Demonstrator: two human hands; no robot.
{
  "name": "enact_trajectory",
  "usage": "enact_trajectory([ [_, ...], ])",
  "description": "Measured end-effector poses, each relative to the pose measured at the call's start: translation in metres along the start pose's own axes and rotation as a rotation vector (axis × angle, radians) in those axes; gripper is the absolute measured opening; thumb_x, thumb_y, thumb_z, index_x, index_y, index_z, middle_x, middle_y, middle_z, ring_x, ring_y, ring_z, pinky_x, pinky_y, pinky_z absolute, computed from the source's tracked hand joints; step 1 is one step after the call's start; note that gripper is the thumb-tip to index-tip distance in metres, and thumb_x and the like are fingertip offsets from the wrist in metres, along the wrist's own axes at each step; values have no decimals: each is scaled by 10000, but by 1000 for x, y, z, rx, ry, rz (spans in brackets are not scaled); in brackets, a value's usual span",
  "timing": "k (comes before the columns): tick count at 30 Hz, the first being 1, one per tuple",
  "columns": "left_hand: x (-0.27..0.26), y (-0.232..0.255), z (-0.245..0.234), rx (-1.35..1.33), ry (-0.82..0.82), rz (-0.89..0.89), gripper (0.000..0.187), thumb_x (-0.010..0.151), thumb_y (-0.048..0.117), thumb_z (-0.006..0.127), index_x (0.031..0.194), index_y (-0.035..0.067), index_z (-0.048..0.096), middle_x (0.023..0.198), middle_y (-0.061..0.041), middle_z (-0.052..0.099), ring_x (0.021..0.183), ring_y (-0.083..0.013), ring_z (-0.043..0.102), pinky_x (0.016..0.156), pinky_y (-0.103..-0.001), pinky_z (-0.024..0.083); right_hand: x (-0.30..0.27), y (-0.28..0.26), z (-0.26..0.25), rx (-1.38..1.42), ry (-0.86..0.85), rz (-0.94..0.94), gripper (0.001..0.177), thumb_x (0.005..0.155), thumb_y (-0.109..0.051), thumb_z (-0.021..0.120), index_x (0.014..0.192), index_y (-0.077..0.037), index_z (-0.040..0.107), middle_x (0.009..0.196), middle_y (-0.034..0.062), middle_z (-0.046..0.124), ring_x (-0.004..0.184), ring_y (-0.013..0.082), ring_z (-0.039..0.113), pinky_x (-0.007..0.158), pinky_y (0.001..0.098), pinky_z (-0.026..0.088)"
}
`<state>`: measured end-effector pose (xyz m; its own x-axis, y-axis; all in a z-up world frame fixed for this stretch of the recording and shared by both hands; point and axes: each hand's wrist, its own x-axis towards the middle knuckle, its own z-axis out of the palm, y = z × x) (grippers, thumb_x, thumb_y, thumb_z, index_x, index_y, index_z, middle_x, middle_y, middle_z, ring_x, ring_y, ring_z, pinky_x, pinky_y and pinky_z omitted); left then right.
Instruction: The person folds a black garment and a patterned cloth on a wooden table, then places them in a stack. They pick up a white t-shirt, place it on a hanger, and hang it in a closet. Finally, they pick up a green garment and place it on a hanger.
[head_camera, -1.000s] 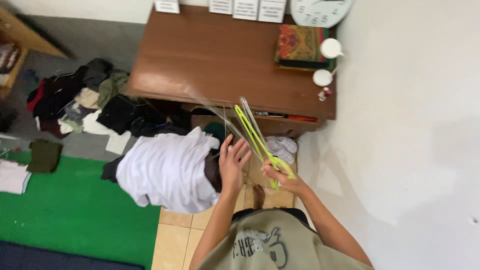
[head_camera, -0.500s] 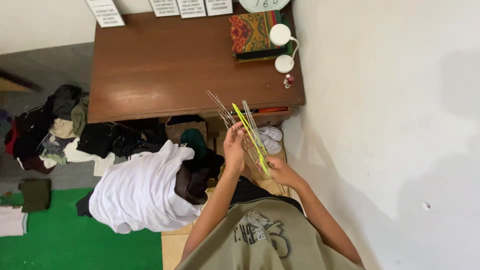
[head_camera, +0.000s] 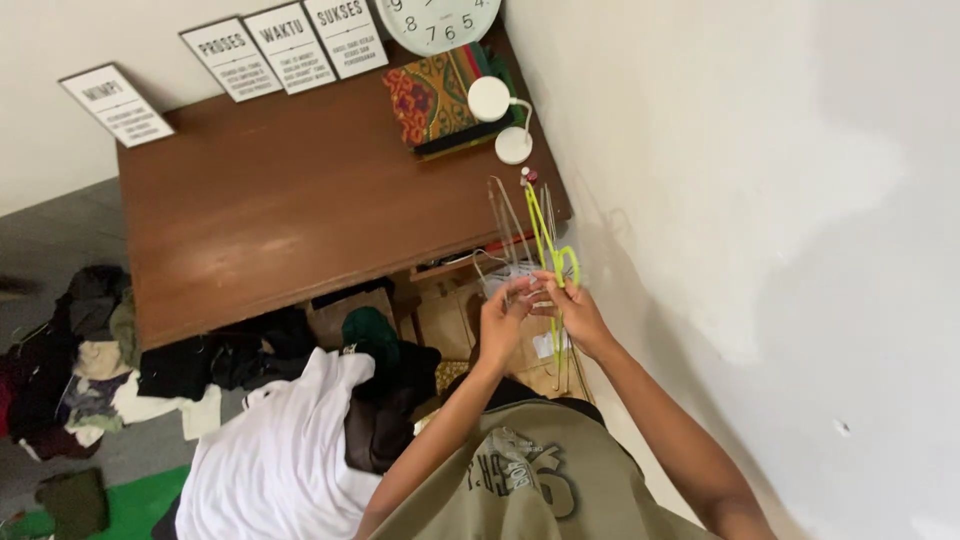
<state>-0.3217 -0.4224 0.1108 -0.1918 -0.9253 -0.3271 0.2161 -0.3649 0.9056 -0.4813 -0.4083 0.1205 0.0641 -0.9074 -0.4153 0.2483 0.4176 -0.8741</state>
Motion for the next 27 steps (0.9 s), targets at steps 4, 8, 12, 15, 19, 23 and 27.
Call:
enact_trajectory([
  [4, 31, -5, 19, 183, -102, 39, 487, 983, 58, 535, 1469, 24, 504, 1422, -180, 555, 1306, -275, 519, 1095, -375, 416, 21, -7, -6, 30, 12, -12, 444, 1057, -240, 485, 1464, -65, 504, 1306, 66, 633, 1157, 183, 617, 1028, 372, 482],
  [8, 57, -33, 24, 337, -248, 121, 646, 1005, 113, 471, 1611, 21, 266, 1711, -224, 191, 1602, -338, 138, 1283, -404, 134, 32, -24, -8, 251, 13, 41, 521, 995, -252, 526, 1470, -44, 486, 1316, 63, 642, 1171, 188, 618, 1017, 385, 483],
  [12, 70, 23, 27, 326, -372, 93, 700, 986, 136, 492, 1628, 43, 228, 1720, -206, 156, 1608, -327, 109, 1279, -398, 126, 35, -34, -26, 284, 39, 8, 526, 934, -212, 547, 1432, -51, 502, 1240, 53, 665, 1095, 186, 649, 960, 379, 521],
  [15, 90, 32, 16, 223, -503, 7, 722, 939, 119, 541, 1610, 79, 279, 1671, -172, 248, 1509, -307, 289, 1216, -394, 260, 40, -61, -28, -19, 273, 59, 484, 964, -171, 602, 1445, -114, 583, 981, 43, 614, 845, 195, 564, 765, 382, 480],
  [19, 123, 17, -14, 236, -496, -72, 583, 956, 121, 567, 1529, 126, 460, 1520, -132, 508, 1311, -238, 561, 1106, -370, 442, 74, -101, -32, -733, 597, -118, 326, 1034, -195, 626, 1340, -88, 658, 777, 110, 608, 645, 318, 558, 613, 444, 451],
  [23, 155, -5, -66, 287, -289, -86, 438, 966, 152, 602, 1402, 122, 603, 1385, -108, 648, 1189, -227, 649, 1029, -360, 506, 166, -113, -49, -1125, 682, -395, 245, 1096, -197, 580, 1112, 42, 631, 825, 262, 657, 759, 447, 632, 688, 528, 480],
  [27, 177, -19, -123, 343, -81, -115, 399, 967, 187, 626, 1359, 111, 629, 1351, -107, 669, 1188, -230, 656, 1019, -353, 508, 289, -110, -71, -1264, 688, -677, 227, 1040, -135, 623, 1125, 75, 635, 967, 291, 673, 892, 486, 631, 784, 559, 488],
])
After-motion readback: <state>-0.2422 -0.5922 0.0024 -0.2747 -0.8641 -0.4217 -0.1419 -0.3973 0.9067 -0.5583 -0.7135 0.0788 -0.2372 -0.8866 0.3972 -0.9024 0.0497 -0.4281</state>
